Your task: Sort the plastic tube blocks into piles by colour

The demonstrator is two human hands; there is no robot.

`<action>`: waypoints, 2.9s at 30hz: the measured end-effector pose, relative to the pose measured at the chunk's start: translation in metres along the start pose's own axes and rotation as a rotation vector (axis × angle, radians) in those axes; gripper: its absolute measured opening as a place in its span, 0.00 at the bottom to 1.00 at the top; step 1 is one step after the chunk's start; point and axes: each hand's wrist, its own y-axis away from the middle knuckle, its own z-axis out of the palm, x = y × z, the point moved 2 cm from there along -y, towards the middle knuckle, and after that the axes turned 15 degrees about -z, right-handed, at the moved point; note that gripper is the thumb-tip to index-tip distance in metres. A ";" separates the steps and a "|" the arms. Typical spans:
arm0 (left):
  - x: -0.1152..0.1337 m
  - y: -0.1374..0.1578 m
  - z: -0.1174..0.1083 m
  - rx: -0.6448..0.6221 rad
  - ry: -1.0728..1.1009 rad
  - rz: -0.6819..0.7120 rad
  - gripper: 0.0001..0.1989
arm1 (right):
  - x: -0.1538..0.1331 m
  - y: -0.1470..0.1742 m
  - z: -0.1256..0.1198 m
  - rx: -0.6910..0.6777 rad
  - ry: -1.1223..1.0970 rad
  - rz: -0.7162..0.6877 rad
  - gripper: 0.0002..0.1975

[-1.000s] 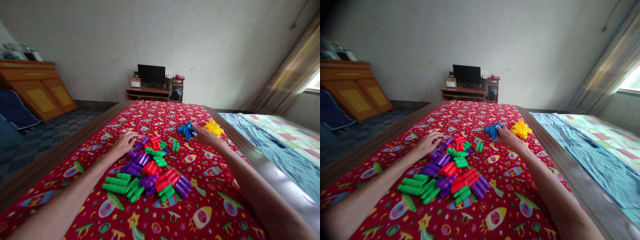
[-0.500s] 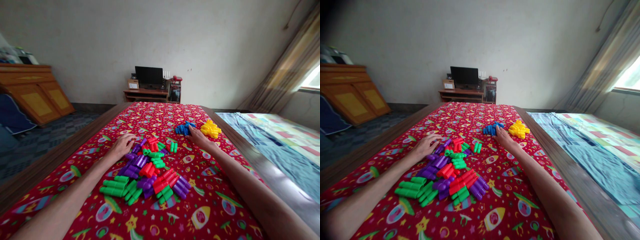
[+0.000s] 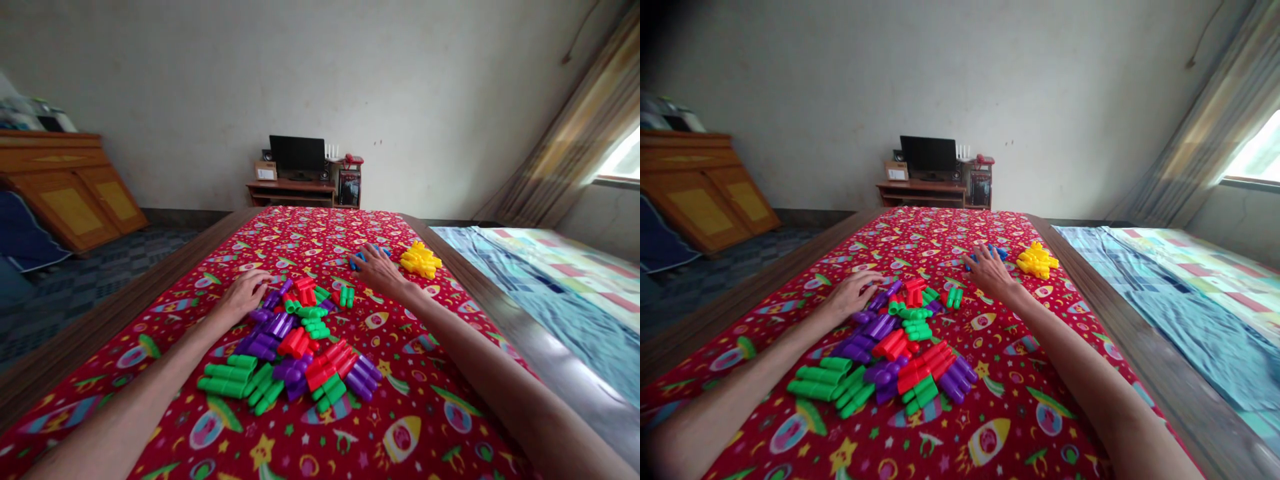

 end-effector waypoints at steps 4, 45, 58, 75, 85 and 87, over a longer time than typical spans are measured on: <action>-0.002 0.001 0.001 0.007 -0.004 0.011 0.13 | 0.012 -0.019 0.021 -0.011 0.036 -0.043 0.23; -0.001 0.001 0.002 -0.003 -0.004 0.005 0.14 | 0.007 -0.014 -0.012 0.160 -0.102 0.194 0.20; 0.006 -0.001 0.001 -0.028 -0.014 -0.010 0.13 | -0.063 0.020 -0.021 0.004 -0.446 -0.254 0.19; -0.003 0.000 0.009 0.036 0.005 0.025 0.14 | 0.002 0.051 -0.025 -0.096 -0.219 0.192 0.17; -0.004 0.000 0.008 0.030 0.001 0.015 0.15 | -0.072 0.029 -0.040 0.194 -0.399 -0.164 0.12; -0.002 0.000 0.007 0.027 -0.008 0.009 0.15 | -0.103 0.021 -0.033 0.227 -0.436 -0.350 0.12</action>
